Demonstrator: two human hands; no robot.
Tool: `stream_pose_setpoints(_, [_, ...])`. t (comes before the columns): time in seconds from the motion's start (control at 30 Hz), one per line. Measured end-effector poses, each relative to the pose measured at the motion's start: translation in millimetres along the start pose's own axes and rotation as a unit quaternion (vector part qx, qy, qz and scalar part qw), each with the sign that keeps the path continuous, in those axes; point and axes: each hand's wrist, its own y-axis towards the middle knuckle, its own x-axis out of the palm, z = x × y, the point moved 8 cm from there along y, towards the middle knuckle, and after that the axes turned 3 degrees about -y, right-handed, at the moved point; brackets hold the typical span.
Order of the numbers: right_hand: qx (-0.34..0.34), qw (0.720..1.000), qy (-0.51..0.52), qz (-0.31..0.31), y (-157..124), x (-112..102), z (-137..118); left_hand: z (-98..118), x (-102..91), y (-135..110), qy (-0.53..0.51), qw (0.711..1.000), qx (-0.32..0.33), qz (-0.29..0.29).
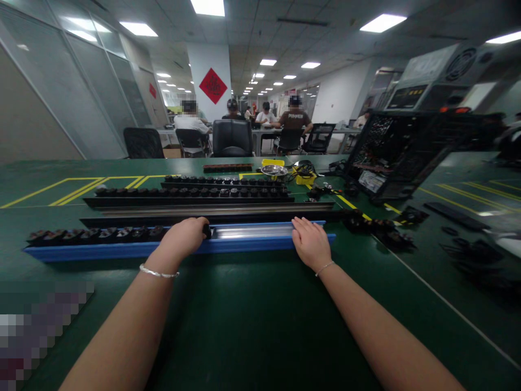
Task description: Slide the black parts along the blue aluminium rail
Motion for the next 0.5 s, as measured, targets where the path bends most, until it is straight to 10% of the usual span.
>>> stream_pose_setpoints(0.5, [-0.002, 1.0, -0.001, -0.003, 0, 0, 0, 16, 1.5, 4, -0.08, 0.996, 0.031, 0.023])
